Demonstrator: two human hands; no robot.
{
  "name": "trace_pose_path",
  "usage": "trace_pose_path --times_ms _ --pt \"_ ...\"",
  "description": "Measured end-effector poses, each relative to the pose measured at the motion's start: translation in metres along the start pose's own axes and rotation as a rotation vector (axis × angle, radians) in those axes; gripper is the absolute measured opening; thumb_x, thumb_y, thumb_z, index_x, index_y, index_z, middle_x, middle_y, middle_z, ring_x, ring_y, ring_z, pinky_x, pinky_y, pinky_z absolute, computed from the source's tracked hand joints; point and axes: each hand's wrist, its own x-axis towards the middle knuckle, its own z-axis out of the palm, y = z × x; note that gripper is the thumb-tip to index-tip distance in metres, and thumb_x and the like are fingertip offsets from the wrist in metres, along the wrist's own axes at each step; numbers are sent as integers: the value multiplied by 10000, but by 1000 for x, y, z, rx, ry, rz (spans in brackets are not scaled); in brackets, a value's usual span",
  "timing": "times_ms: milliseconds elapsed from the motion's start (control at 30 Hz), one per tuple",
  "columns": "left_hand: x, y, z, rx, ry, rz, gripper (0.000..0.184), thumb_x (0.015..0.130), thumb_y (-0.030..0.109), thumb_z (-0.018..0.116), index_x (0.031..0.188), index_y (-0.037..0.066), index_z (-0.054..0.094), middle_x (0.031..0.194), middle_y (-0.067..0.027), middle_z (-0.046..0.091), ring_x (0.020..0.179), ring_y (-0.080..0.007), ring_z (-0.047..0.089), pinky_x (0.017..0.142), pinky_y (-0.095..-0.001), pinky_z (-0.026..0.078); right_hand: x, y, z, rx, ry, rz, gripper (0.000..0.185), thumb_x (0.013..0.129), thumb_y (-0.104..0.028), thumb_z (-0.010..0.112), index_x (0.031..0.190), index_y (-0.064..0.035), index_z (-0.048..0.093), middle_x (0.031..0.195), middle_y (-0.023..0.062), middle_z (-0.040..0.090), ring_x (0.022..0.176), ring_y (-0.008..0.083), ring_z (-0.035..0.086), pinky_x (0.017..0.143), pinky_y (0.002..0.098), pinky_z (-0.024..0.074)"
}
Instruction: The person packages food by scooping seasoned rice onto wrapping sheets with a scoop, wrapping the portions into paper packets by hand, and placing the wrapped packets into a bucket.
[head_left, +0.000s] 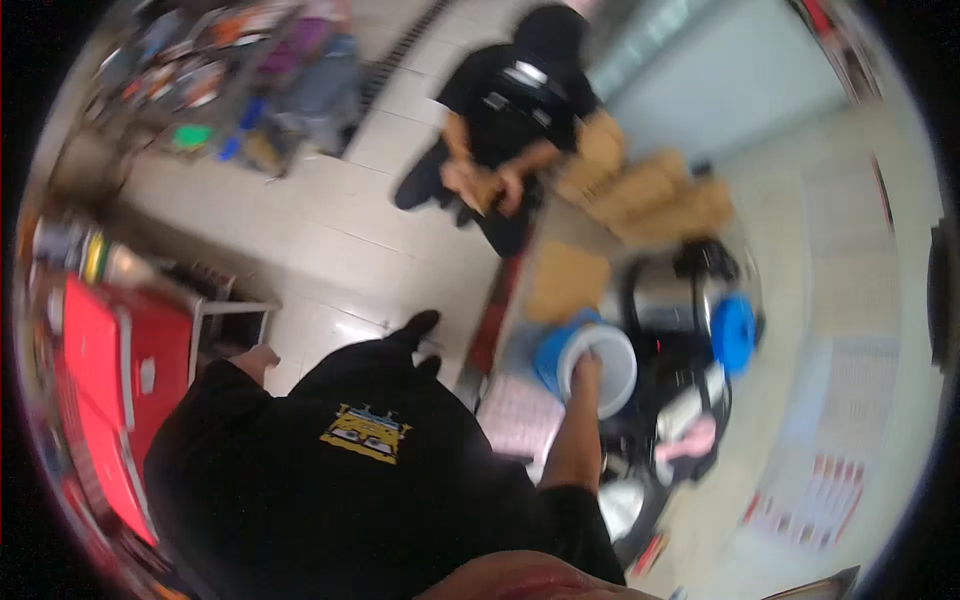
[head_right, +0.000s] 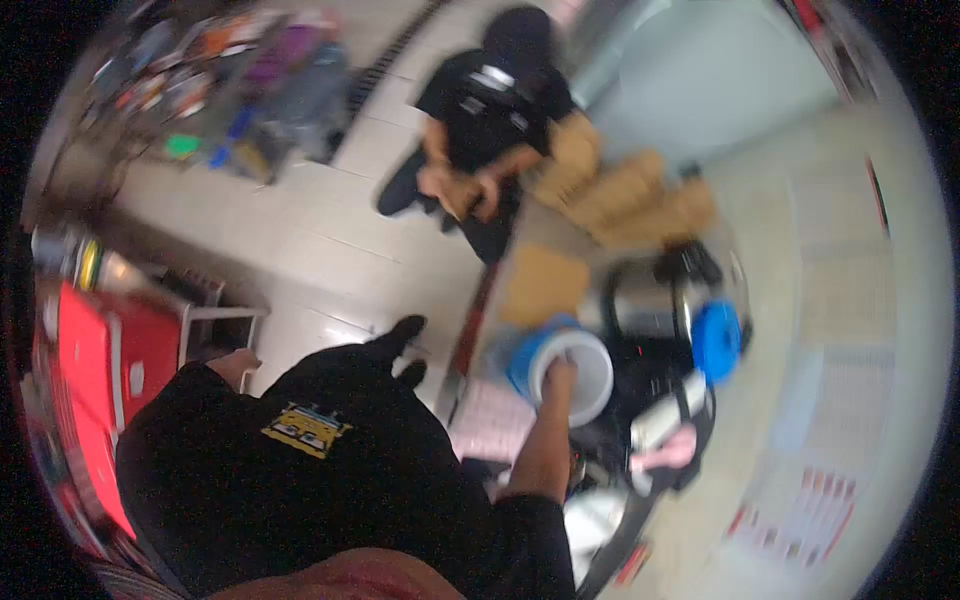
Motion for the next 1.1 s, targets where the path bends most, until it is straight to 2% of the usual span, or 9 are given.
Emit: trace_pose_path --times_ms 100,267,433,500,600,733,867,967,1100 --pt "-93 -56 53 -379 -51 -211 505 901 457 655 1180 41 721 1270 -204 673 1228 -383 611 1020 -455 491 -30 -33 10 -1056 185 -257 479 933 -150 595 1355 77 584 1200 269 689 1079 380 684 911 449 541" --pt "-117 -40 157 -805 -161 -201 511 888 486 655 1141 50 737 1224 -203 689 1177 -380 635 990 -459 506 -78 -123 72 -1271 616 -432 334 845 -231 699 930 91 718 928 306 722 872 479 709 790 551 558" --pt "-66 -32 147 -965 -256 -55 519 875 516 654 1101 59 754 1178 -202 705 1125 -377 659 960 -464 521 -85 -155 276 -825 -248 -633 264 899 -260 693 996 -18 738 805 196 698 685 336 656 690 437 521" --pt "-28 -51 114 -939 -242 11 523 870 528 654 1085 63 761 1160 -201 712 1105 -376 669 948 -466 527 -87 -110 366 -886 -662 -599 163 946 -206 642 971 -57 704 763 84 653 631 206 585 622 359 482" --pt "40 -86 34 -728 -155 116 530 863 545 654 1061 68 771 1132 -200 721 1074 -375 683 930 -469 536 -155 -69 478 -885 -947 265 226 1004 -262 594 984 -52 675 787 16 582 675 105 518 561 293 406" --pt "109 -112 -143 -512 230 280 540 852 569 654 1029 76 785 1096 -199 734 1033 -372 703 906 -472 548 -181 -58 598 -1230 -1128 132 236 994 -273 602 1082 -56 625 804 44 603 690 130 545 577 315 429" --pt "92 -133 -353 -1067 892 531 209 870 233 659 941 56 746 924 -219 730 881 -403 701 788 -487 553 -172 -68 697 -1352 -1129 50 301 984 -285 610 1180 -59 574 821 73 624 706 155 572 593 338 452" --pt "67 -184 -442 -1387 839 704 181 876 234 687 881 64 748 865 -214 729 832 -390 703 769 -481 554 -143 -67 767 -1414 -1108 61 370 976 -293 617 1254 -62 536 834 94 640 717 174 592 605 354 470" --pt "183 -245 -440 -866 830 628 475 903 476 648 753 35 742 740 -215 707 745 -393 693 737 -478 554 -94 -57 873 -1499 -1108 99 475 967 -305 625 1352 -65 486 852 123 662 732 199 619 621 376 493"
